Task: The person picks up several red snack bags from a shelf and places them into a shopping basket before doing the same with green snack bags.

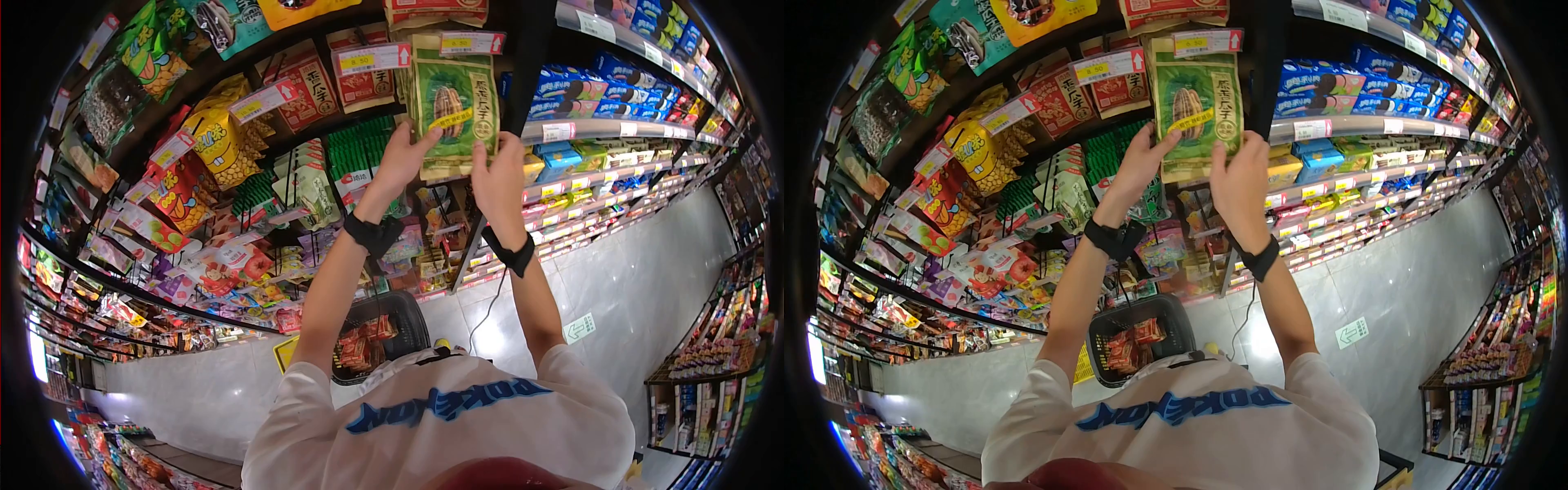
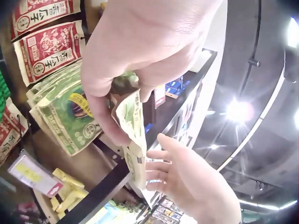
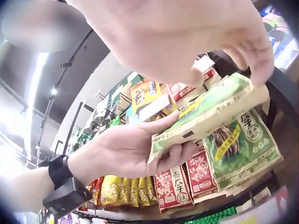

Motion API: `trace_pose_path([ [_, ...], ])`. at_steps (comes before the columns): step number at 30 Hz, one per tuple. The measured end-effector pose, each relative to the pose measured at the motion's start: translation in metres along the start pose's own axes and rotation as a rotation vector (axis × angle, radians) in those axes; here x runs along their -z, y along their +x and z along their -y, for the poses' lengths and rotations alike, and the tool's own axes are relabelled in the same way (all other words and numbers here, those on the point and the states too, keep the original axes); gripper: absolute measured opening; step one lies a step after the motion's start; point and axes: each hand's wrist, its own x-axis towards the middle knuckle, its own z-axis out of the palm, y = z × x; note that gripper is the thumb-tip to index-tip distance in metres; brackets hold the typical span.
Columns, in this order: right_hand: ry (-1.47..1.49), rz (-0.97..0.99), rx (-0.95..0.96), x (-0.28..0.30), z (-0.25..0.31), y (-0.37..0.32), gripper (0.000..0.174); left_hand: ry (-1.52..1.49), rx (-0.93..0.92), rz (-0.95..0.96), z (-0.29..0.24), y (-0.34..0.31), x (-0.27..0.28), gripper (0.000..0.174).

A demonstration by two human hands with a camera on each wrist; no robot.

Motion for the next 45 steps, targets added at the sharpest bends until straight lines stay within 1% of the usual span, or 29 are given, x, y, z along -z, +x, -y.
trace_pose_path([
  [1,-0.022,-0.080,0.031,0.003,-0.001,0.002,0.052,-0.067,-0.020,0.004,-0.001,-0.002,0.000,0.068],
  [3,0.075,0.000,-0.183,0.023,0.014,0.011,0.055,-0.206,-0.068,0.010,-0.002,-0.005,-0.005,0.055],
  [5,0.169,0.085,-0.315,0.031,0.006,0.025,0.048,-0.297,-0.052,0.047,-0.014,-0.016,-0.007,0.056],
  [7,0.303,0.180,-0.229,0.030,-0.017,0.030,0.043,-0.367,-0.055,0.099,-0.026,-0.029,-0.010,0.055],
  [9,0.849,0.313,-0.467,0.045,0.000,0.024,0.040,-0.431,-0.078,0.114,-0.036,-0.043,-0.014,0.050],
  [10,0.900,0.320,-0.527,0.052,0.007,0.018,0.039,-0.422,-0.069,0.112,-0.041,-0.051,-0.015,0.050],
  [14,0.821,0.362,-0.556,0.070,0.011,-0.019,0.041,-0.346,-0.034,0.207,-0.044,-0.087,-0.006,0.048],
  [17,0.797,0.510,-0.604,0.069,-0.009,-0.059,0.040,-0.294,-0.008,0.211,-0.029,-0.129,-0.002,0.056],
  [19,0.754,0.703,-0.590,0.062,-0.042,-0.092,0.041,-0.177,-0.014,0.214,0.018,-0.162,0.001,0.063],
  [21,0.740,0.996,-0.553,0.051,-0.062,-0.117,0.043,-0.174,0.150,0.239,0.049,-0.204,0.007,0.061],
  [23,0.671,1.267,-0.539,0.027,-0.088,-0.153,0.046,-0.178,0.384,0.359,0.110,-0.247,0.011,0.054],
  [24,0.642,1.348,-0.566,0.010,-0.098,-0.176,0.047,-0.211,0.456,0.301,0.134,-0.270,0.008,0.049],
  [25,0.608,1.433,-0.606,-0.005,-0.103,-0.203,0.048,-0.286,0.684,0.381,0.163,-0.289,0.007,0.055],
  [27,0.488,1.471,-0.805,-0.036,-0.108,-0.258,0.049,-0.606,0.944,0.245,0.234,-0.344,-0.006,0.053],
  [29,0.364,1.552,-0.924,-0.078,-0.138,-0.326,0.054,-0.790,1.038,-0.030,0.273,-0.380,-0.009,0.050],
  [30,0.340,1.593,-0.952,-0.097,-0.146,-0.355,0.057,-0.753,1.084,-0.084,0.325,-0.412,-0.021,0.046],
  [32,0.287,1.678,-1.025,-0.138,-0.170,-0.417,0.058,-0.683,1.204,-0.169,0.392,-0.448,-0.030,0.042],
  [33,0.316,1.681,-1.065,-0.156,-0.174,-0.443,0.059,-0.705,1.244,-0.250,0.415,-0.458,-0.031,0.040],
  [34,0.346,1.671,-1.089,-0.180,-0.182,-0.466,0.060,-0.742,1.184,-0.400,0.423,-0.460,-0.030,0.036],
  [35,0.279,1.711,-1.111,-0.206,-0.210,-0.504,0.059,-0.621,1.301,-0.418,0.482,-0.479,-0.044,0.033],
  [36,0.265,1.707,-1.202,-0.230,-0.226,-0.534,0.054,-0.597,1.424,-0.507,0.516,-0.482,-0.048,0.033],
  [37,0.296,1.718,-1.271,-0.255,-0.257,-0.577,0.045,-0.684,1.110,-0.684,0.649,-0.558,-0.105,0.031],
  [38,0.184,1.726,-1.386,-0.279,-0.297,-0.624,0.039,-0.831,0.979,-0.818,0.605,-0.522,-0.080,0.034],
  [39,0.095,1.766,-1.469,-0.297,-0.290,-0.626,0.036,-0.568,1.348,-0.755,0.653,-0.526,-0.086,0.040],
  [40,-0.002,1.714,-1.534,-0.316,-0.311,-0.660,0.034,-0.403,1.508,-0.630,0.665,-0.512,-0.071,0.047],
  [41,-0.057,1.659,-1.555,-0.328,-0.322,-0.684,0.034,-0.215,1.580,-0.505,0.688,-0.509,-0.065,0.051],
  [42,-0.132,1.640,-1.573,-0.338,-0.337,-0.711,0.034,0.192,1.487,-0.373,0.718,-0.516,-0.071,0.052],
  [43,-0.203,1.622,-1.586,-0.350,-0.351,-0.735,0.033,0.065,1.536,-0.399,0.763,-0.536,-0.081,0.052],
  [45,-0.319,1.654,-1.541,-0.365,-0.355,-0.756,0.033,0.064,1.641,-0.362,0.808,-0.546,-0.091,0.052],
])
